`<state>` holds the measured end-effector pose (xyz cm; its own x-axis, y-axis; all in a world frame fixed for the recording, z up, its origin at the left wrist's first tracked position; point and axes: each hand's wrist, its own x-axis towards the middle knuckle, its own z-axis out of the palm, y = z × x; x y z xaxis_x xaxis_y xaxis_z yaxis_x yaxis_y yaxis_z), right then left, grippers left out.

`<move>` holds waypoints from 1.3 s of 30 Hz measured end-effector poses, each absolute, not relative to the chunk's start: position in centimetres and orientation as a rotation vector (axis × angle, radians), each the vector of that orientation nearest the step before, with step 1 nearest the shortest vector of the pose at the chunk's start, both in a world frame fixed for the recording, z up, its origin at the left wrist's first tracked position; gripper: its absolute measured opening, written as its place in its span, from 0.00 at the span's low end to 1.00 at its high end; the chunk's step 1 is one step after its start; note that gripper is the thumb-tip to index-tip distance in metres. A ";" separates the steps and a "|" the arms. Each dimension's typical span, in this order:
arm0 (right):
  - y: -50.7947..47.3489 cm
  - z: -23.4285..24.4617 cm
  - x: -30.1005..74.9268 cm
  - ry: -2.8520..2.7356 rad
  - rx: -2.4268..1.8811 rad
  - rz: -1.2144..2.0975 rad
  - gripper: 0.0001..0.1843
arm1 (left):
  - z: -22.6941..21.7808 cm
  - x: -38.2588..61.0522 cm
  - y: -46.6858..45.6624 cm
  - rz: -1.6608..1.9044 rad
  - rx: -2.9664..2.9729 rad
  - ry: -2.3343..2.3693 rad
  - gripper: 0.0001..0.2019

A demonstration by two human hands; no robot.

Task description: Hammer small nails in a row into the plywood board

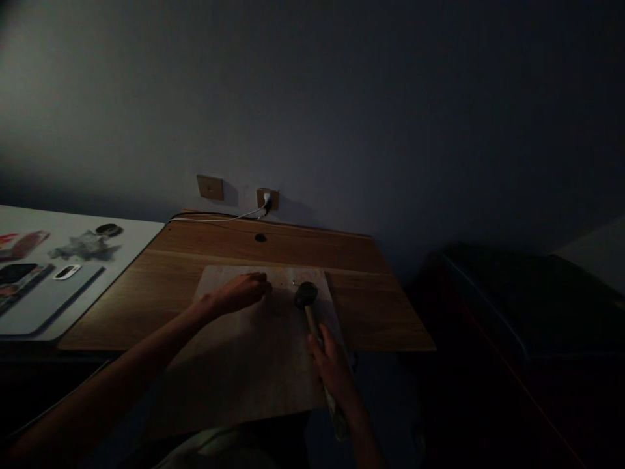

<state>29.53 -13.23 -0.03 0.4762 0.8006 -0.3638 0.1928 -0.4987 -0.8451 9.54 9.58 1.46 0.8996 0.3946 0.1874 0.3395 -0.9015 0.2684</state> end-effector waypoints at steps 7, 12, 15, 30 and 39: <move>-13.2 0.0 29.5 -0.822 -1.907 1.101 0.45 | -0.2 13.3 10.7 0.681 2.407 0.714 0.10; -13.2 -0.5 29.7 -0.861 -1.851 1.100 0.41 | -1.0 14.4 10.5 0.608 2.468 0.814 0.10; -13.3 -0.4 29.7 -0.858 -1.845 1.102 0.40 | -1.3 14.4 10.3 0.616 2.466 0.826 0.11; -9.5 2.1 28.2 -0.993 -1.749 1.013 0.25 | -2.6 14.6 10.3 0.776 2.321 0.797 0.14; -7.4 2.7 27.1 -1.067 -1.775 0.988 0.25 | -3.2 14.6 10.4 0.776 2.215 0.810 0.21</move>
